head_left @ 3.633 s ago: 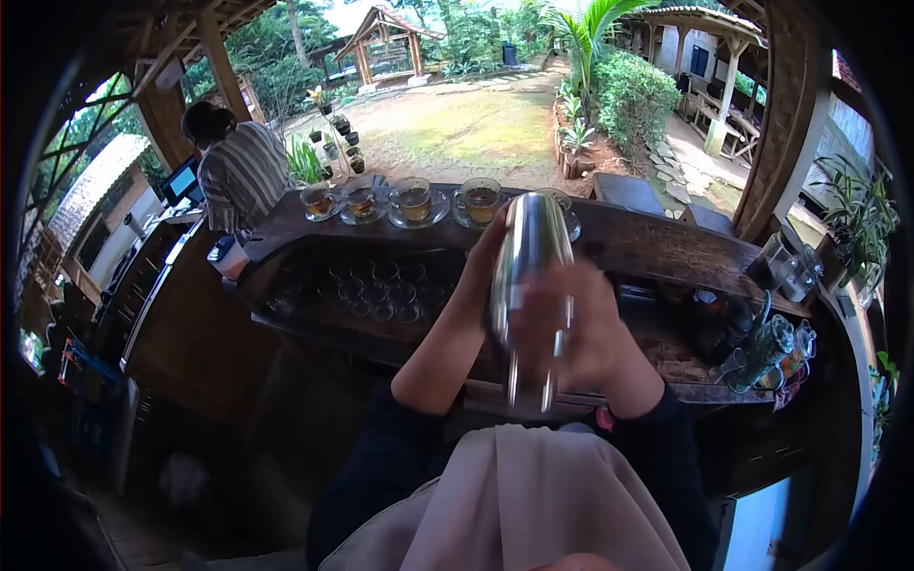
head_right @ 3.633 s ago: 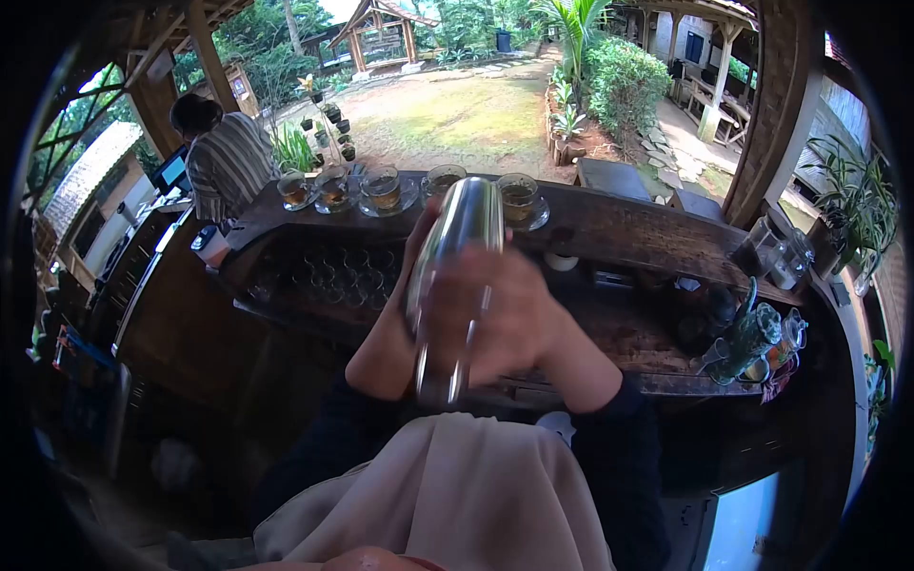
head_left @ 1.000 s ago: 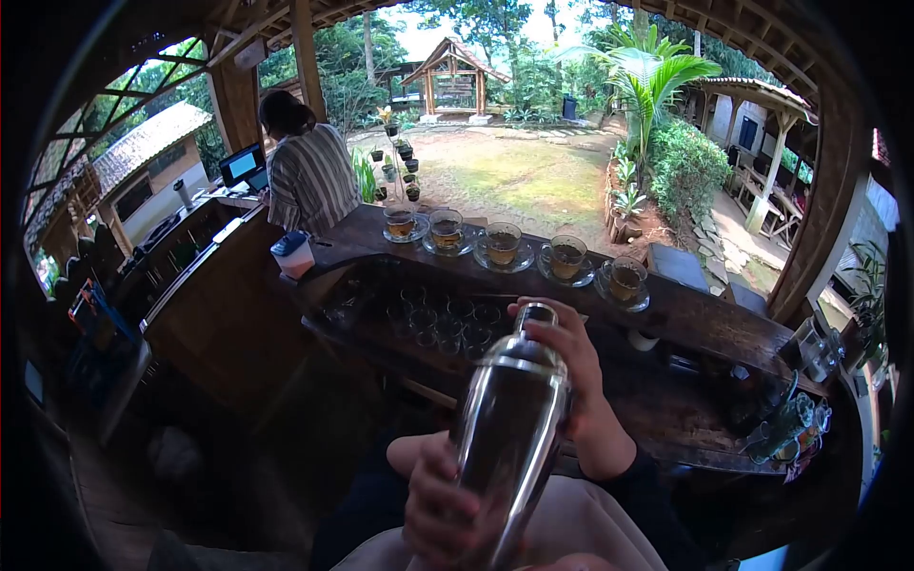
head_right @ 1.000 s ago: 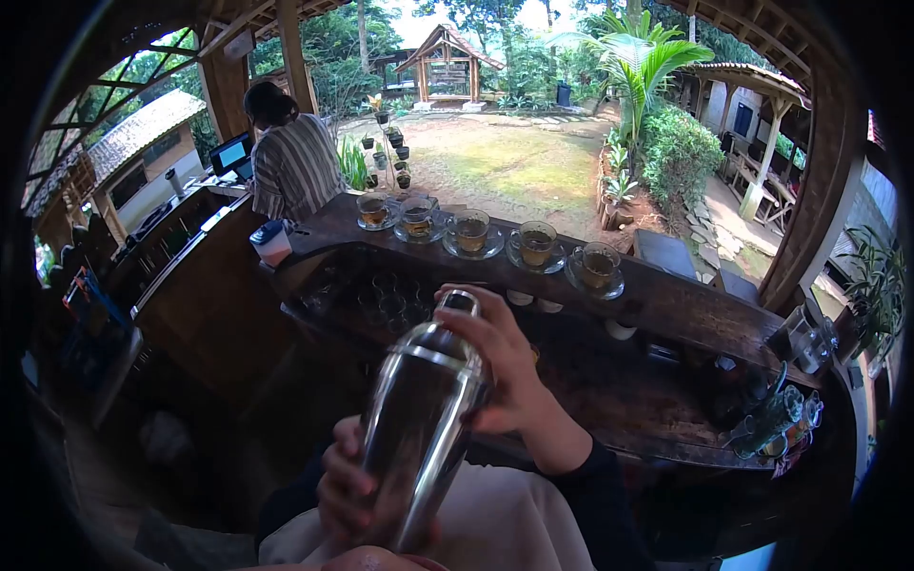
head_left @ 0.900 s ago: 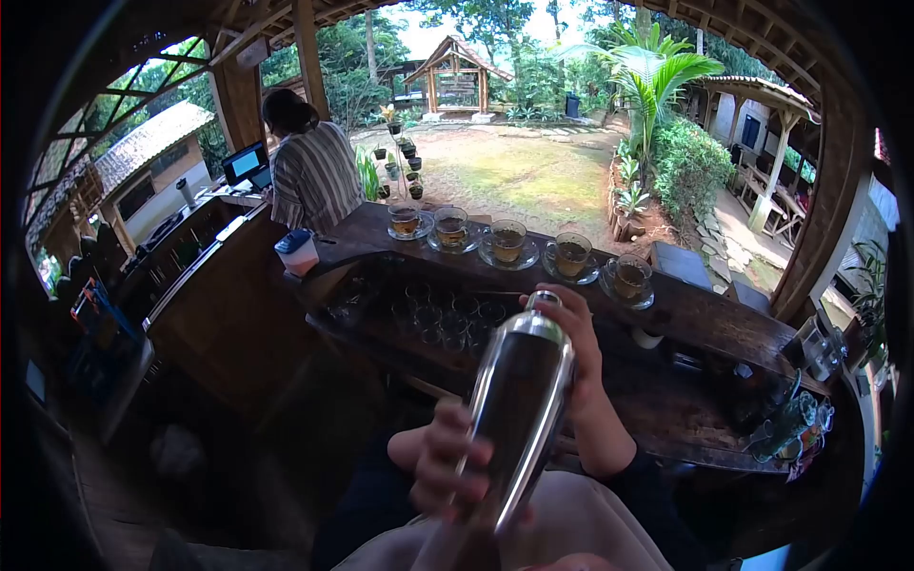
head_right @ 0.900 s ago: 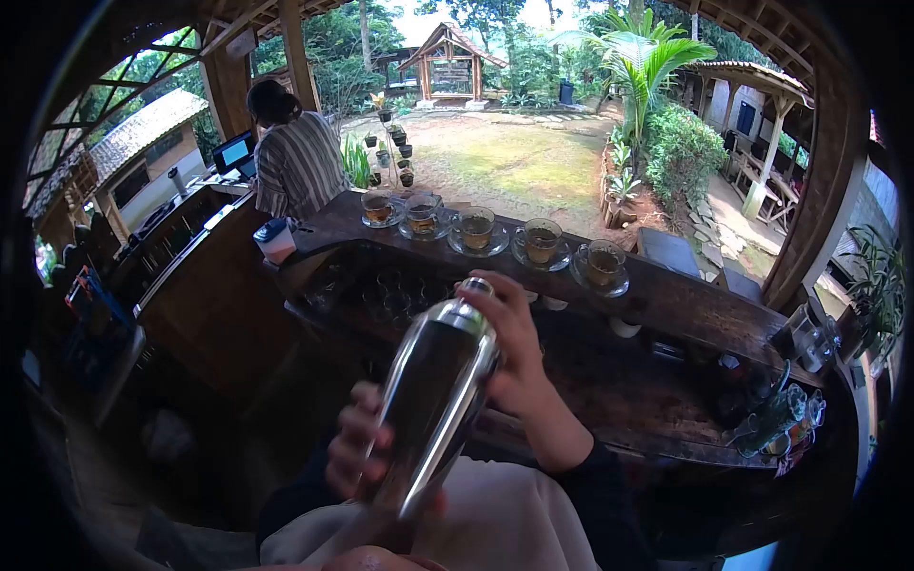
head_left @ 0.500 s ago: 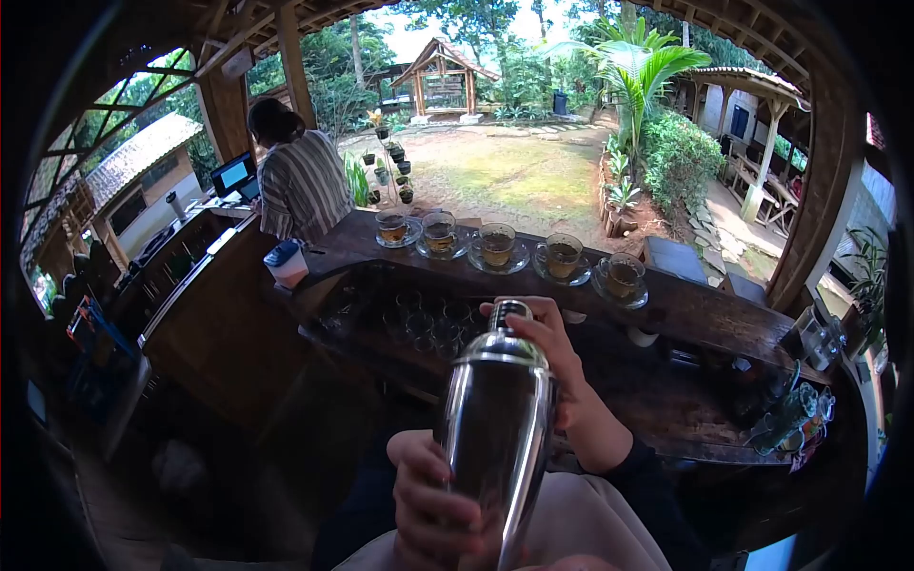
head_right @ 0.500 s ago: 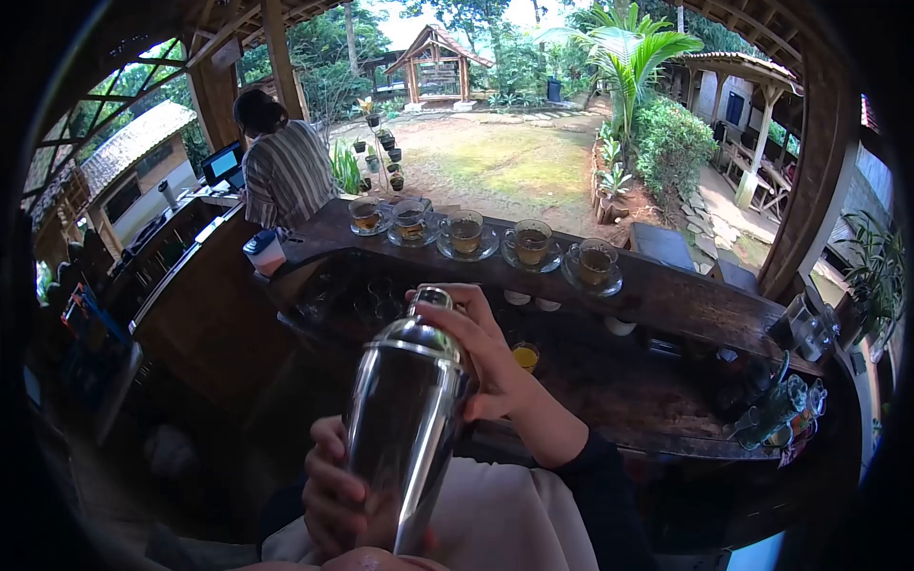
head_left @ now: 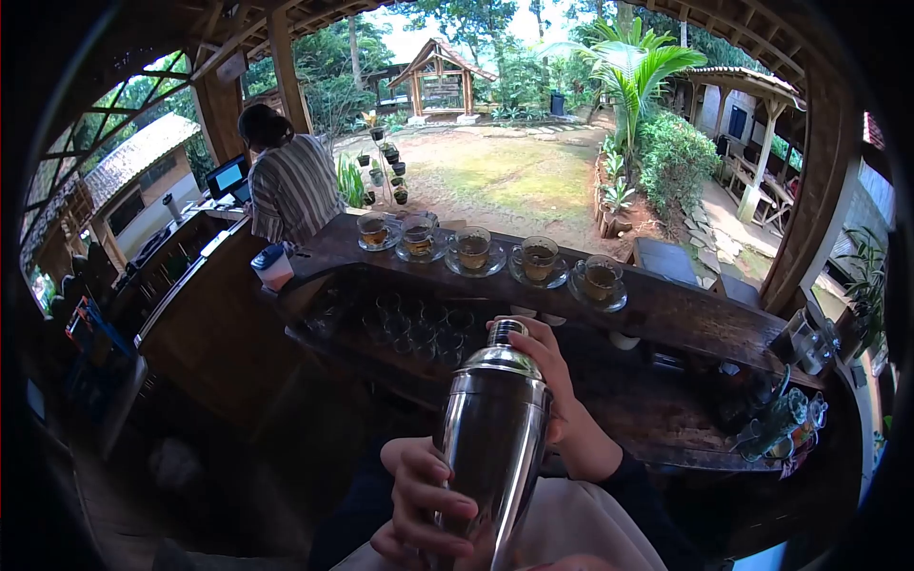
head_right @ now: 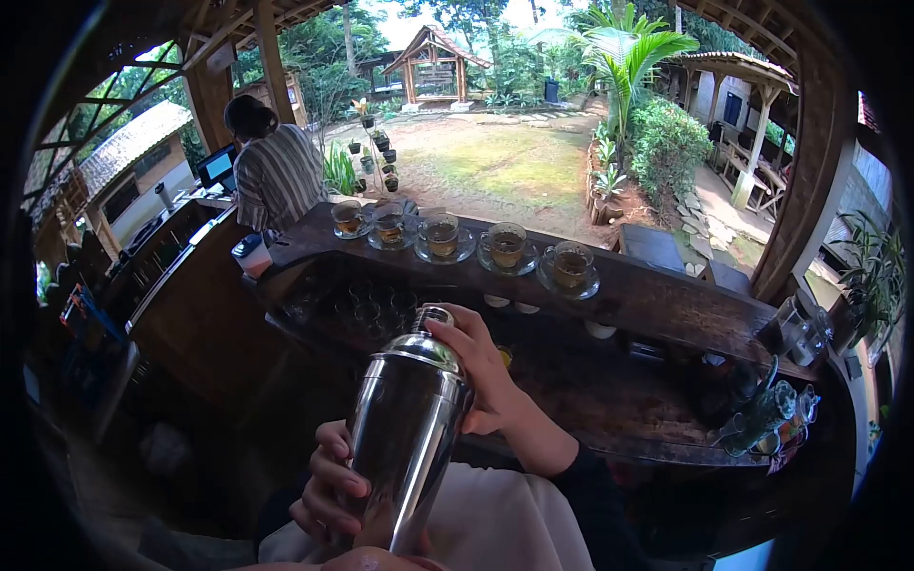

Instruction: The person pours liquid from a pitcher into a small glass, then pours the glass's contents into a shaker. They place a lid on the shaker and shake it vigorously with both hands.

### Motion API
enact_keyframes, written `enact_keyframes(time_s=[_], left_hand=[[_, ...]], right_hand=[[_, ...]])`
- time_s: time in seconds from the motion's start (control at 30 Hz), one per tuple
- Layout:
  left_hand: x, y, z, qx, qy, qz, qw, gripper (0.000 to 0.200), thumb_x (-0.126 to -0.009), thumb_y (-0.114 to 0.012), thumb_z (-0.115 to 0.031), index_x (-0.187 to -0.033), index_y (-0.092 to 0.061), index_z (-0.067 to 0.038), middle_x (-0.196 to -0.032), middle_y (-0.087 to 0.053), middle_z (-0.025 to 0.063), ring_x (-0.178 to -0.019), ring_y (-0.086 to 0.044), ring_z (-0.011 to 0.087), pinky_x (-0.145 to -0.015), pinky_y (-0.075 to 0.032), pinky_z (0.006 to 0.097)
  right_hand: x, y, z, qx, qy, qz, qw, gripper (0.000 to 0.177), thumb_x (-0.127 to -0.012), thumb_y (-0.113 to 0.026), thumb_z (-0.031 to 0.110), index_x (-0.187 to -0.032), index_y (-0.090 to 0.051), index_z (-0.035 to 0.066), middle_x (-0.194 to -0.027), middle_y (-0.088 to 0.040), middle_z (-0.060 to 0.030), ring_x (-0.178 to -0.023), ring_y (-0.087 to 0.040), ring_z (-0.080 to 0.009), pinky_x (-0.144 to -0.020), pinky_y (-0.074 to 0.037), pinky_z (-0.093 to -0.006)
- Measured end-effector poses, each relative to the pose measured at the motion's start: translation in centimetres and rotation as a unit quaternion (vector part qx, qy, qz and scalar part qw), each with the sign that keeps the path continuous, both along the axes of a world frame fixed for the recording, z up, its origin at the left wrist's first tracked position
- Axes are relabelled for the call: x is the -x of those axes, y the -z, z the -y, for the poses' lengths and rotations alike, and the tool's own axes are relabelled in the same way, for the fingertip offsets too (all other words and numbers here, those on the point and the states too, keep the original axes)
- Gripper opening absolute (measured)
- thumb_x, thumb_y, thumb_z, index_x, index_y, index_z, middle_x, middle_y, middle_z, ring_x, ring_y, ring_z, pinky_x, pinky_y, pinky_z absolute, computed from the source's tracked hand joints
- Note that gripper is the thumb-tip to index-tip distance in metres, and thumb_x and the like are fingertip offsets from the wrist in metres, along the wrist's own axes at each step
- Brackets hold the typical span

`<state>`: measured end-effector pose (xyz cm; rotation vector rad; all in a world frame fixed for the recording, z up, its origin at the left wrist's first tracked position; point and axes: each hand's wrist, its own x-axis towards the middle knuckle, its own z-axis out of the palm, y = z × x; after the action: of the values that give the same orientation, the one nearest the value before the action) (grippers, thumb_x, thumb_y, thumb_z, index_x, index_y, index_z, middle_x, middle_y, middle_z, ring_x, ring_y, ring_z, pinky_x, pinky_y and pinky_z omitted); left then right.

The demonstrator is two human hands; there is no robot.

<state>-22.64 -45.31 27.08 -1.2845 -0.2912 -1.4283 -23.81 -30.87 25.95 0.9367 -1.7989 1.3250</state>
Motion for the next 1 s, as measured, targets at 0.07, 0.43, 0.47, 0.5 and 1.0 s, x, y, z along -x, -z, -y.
enact_keyframes(time_s=[0.07,0.43,0.47,0.5,1.0], left_hand=[[-1.2,-0.4,-1.0,0.102,-0.005,0.099,0.99,0.079,-0.062,-0.088,-0.025,-0.122,-0.037,-0.024,-0.107,-0.063,-0.0041,-0.098,-0.063,0.0235,-0.09,-0.042,0.0431],[-10.3,-1.8,-8.5,-0.004,-0.022,0.085,0.996,0.061,-0.07,-0.083,-0.032,-0.118,-0.045,-0.027,-0.106,-0.058,-0.0048,-0.102,-0.056,0.0219,-0.09,-0.04,0.0389],[-10.8,-0.7,-9.0,-0.003,-0.022,0.085,0.996,0.061,-0.07,-0.083,-0.032,-0.118,-0.045,-0.027,-0.106,-0.058,-0.0048,-0.102,-0.056,0.0219,-0.09,-0.04,0.0389],[-10.8,0.9,-9.6,0.0,0.013,0.027,1.0,0.063,-0.069,-0.083,-0.028,-0.119,-0.045,-0.025,-0.105,-0.059,-0.0027,-0.103,-0.056,0.0226,-0.089,-0.04,0.0384],[-18.2,1.5,-16.4,0.082,-0.052,-0.02,0.995,0.043,-0.084,-0.068,-0.017,-0.12,-0.045,-0.027,-0.11,-0.061,-0.0021,-0.107,-0.059,0.0255,-0.093,-0.042,0.0422]], right_hand=[[0.4,1.3,-2.0,-0.006,0.038,-0.001,0.999,0.099,-0.082,-0.031,0.079,-0.136,-0.04,-0.004,-0.124,-0.05,-0.0246,-0.119,-0.048,-0.0379,-0.099,-0.036,-0.0465],[-7.9,-2.4,-7.4,0.049,-0.007,-0.067,0.997,0.095,-0.078,-0.046,0.077,-0.129,-0.048,-0.003,-0.129,-0.047,-0.0227,-0.117,-0.05,-0.0318,-0.097,-0.038,-0.04],[-8.7,-2.7,-7.3,0.046,-0.051,-0.14,0.988,0.099,-0.074,-0.048,0.08,-0.128,-0.049,-0.003,-0.129,-0.045,-0.0245,-0.115,-0.051,-0.0334,-0.096,-0.038,-0.0408],[-9.5,-2.8,-7.1,0.089,-0.068,-0.177,0.978,0.089,-0.08,-0.049,0.073,-0.126,-0.051,-0.003,-0.127,-0.048,-0.024,-0.115,-0.052,-0.0332,-0.094,-0.041,-0.0408],[-18.3,0.5,-13.7,0.169,-0.04,-0.099,0.98,0.068,-0.092,-0.039,0.063,-0.117,-0.054,0.002,-0.116,-0.055,-0.017,-0.106,-0.057,-0.0261,-0.095,-0.044,-0.0397]])
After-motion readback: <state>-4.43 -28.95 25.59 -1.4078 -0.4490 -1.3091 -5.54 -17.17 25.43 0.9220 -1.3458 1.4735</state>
